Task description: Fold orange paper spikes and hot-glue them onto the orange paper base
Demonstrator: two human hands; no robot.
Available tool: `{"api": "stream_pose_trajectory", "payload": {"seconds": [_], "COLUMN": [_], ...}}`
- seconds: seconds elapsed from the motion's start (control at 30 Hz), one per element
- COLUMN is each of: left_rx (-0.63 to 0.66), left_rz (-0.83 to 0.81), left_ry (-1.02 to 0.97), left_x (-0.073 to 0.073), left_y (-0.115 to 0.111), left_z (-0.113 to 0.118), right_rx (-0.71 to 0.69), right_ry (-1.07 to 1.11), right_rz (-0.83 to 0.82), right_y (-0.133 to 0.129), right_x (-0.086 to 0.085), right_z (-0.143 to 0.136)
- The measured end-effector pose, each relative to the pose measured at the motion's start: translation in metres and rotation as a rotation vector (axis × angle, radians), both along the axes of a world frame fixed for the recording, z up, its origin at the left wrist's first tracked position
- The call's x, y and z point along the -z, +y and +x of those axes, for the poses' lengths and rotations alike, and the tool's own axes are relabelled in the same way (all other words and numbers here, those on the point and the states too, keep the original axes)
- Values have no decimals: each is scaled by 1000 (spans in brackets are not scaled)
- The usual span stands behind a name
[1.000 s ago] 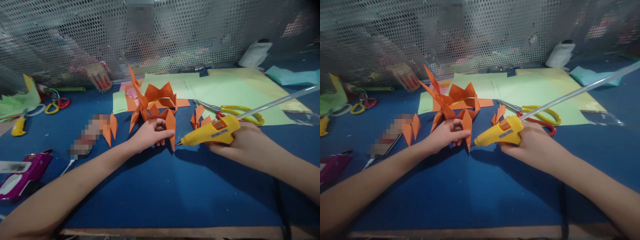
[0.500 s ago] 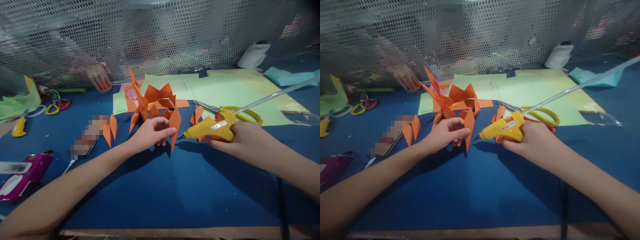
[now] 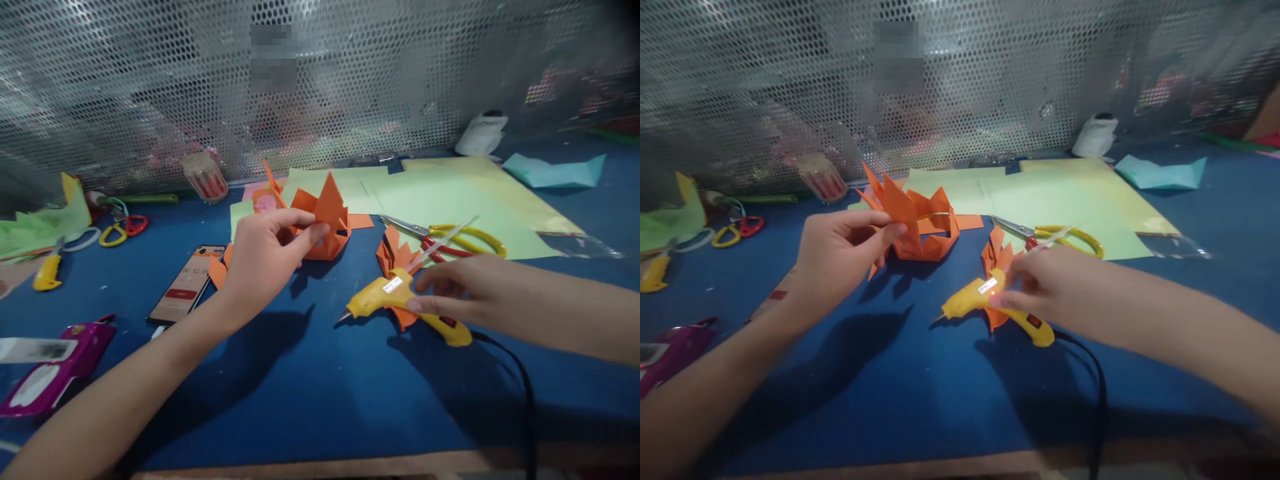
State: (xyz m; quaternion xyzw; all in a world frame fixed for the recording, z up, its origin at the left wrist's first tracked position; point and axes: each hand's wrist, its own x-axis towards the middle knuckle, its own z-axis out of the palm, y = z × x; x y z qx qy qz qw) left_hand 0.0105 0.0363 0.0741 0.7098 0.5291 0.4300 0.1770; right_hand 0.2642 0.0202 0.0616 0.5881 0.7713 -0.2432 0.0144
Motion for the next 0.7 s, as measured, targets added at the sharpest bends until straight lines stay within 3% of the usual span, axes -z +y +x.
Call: {"api": "stream_pose_trajectory", "payload": {"seconds": [0.07,0.17,0.23,0.4,0.6,0.7], "left_rx": [-1,29,46,23,-8,89], "left_rz": [4,15,47,125,104,29], "left_ry": [0,6,29,106,67,265], "left_x": [-3,-5,-5,-7,-7,-1], "left_y": [0,-1,-2,-2,1,-7], "left_z": [-2,-2,-2,-5,-7,0], "right_rx": [4,-32,-90,-169,-143,-134], "right_ry": [19,215,285,352,396,395], "right_rz": [32,264,375,499,583,566], "right_y": [6,18,25,39,58,71], "right_x": [-20,-46,-54,-55,-50,-42], "right_z": [-9,-34,-53,-80,-71,-67]}}
